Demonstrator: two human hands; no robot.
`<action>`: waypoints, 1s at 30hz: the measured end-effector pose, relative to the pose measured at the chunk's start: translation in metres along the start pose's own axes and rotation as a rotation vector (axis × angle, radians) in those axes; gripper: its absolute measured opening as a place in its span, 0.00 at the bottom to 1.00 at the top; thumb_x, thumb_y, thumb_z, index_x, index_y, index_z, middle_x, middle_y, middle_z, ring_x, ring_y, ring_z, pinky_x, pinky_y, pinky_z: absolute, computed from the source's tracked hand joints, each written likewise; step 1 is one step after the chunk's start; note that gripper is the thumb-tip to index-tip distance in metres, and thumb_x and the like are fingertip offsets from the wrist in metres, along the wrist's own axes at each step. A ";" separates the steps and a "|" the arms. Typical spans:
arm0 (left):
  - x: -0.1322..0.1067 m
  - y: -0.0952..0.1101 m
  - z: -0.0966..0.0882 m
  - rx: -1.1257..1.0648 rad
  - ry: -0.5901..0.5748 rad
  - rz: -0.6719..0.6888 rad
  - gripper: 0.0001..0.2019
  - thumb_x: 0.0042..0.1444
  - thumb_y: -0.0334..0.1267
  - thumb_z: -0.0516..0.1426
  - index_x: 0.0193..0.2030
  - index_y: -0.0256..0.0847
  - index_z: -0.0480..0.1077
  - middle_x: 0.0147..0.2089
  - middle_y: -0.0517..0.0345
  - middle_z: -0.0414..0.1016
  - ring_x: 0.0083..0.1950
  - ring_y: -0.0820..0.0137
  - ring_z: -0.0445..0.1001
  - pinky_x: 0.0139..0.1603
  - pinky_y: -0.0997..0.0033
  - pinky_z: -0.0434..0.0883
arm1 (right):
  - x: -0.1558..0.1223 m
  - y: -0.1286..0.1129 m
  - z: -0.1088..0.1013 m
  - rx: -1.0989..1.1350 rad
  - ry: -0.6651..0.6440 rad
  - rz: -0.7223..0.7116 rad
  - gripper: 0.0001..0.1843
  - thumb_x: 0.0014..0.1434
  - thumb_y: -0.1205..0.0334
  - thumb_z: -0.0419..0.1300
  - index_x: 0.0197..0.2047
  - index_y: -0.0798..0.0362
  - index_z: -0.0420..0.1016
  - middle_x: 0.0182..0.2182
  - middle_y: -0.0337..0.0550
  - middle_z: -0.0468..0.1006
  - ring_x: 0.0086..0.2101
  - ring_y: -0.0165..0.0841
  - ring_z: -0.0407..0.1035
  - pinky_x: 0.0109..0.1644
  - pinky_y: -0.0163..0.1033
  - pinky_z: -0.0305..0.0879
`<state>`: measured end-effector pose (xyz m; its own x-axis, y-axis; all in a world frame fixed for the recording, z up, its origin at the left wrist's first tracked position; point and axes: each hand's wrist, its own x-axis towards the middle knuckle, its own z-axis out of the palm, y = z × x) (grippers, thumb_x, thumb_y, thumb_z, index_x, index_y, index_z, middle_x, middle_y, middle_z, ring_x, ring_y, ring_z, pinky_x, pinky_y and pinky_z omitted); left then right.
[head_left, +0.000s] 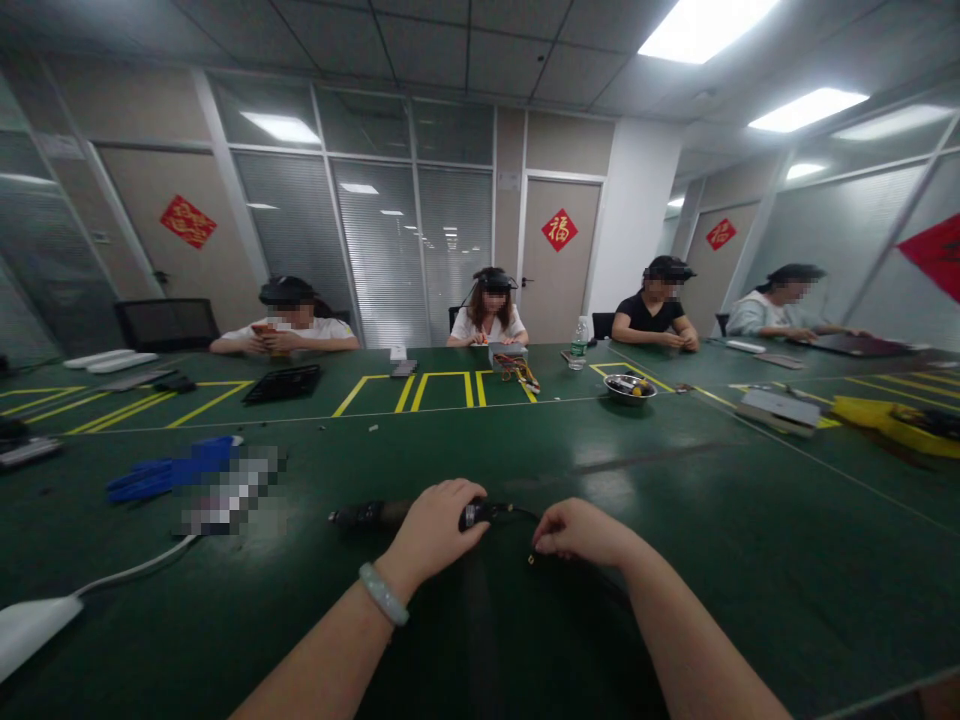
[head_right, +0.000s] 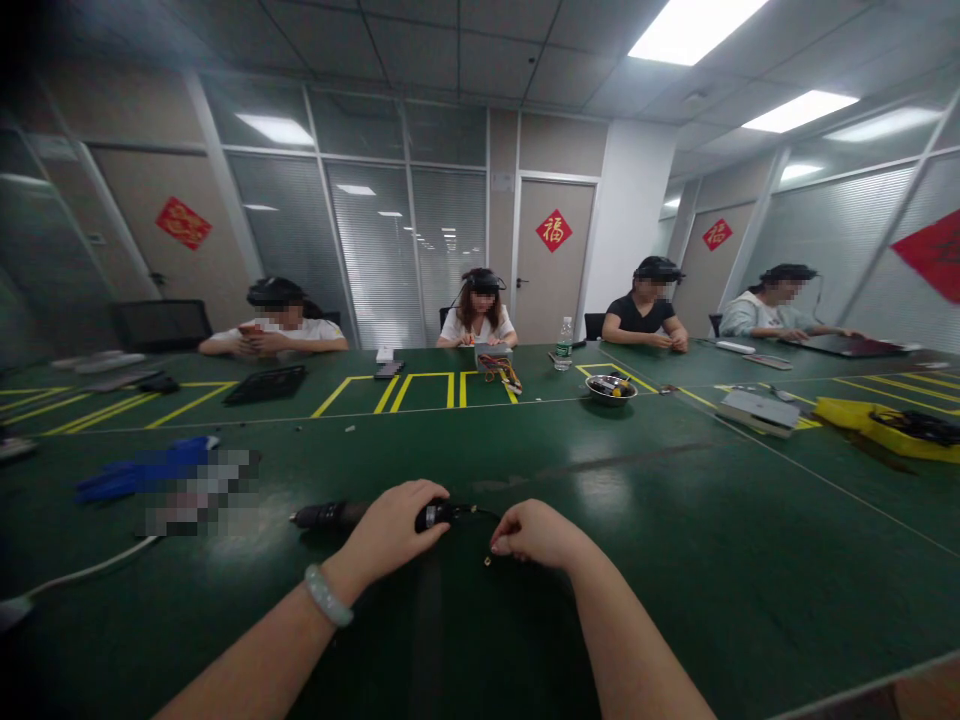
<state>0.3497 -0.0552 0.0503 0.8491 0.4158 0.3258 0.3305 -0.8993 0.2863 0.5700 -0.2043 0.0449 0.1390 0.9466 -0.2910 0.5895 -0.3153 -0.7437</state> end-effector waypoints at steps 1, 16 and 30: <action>0.003 0.005 0.005 0.016 -0.001 0.009 0.13 0.57 0.43 0.58 0.49 0.46 0.68 0.49 0.57 0.72 0.51 0.63 0.69 0.54 0.63 0.64 | 0.001 0.001 0.001 0.008 0.017 0.010 0.12 0.51 0.59 0.62 0.39 0.52 0.80 0.29 0.40 0.78 0.26 0.28 0.67 0.29 0.32 0.63; 0.014 0.009 0.021 0.044 -0.042 -0.005 0.06 0.59 0.36 0.55 0.43 0.45 0.69 0.44 0.58 0.71 0.46 0.66 0.70 0.48 0.66 0.66 | 0.032 -0.026 0.031 -0.256 0.612 -0.214 0.07 0.60 0.64 0.57 0.35 0.50 0.76 0.37 0.40 0.78 0.41 0.33 0.70 0.48 0.35 0.60; 0.013 0.007 0.022 0.016 -0.017 0.000 0.05 0.59 0.37 0.55 0.42 0.45 0.69 0.44 0.58 0.72 0.46 0.66 0.70 0.48 0.66 0.66 | 0.033 -0.016 0.037 -0.287 0.541 -0.101 0.05 0.56 0.61 0.61 0.36 0.49 0.78 0.36 0.40 0.79 0.38 0.33 0.71 0.43 0.35 0.60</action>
<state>0.3725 -0.0594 0.0366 0.8560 0.4139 0.3099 0.3374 -0.9013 0.2717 0.5362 -0.1706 0.0250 0.4107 0.8950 0.1743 0.8009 -0.2627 -0.5381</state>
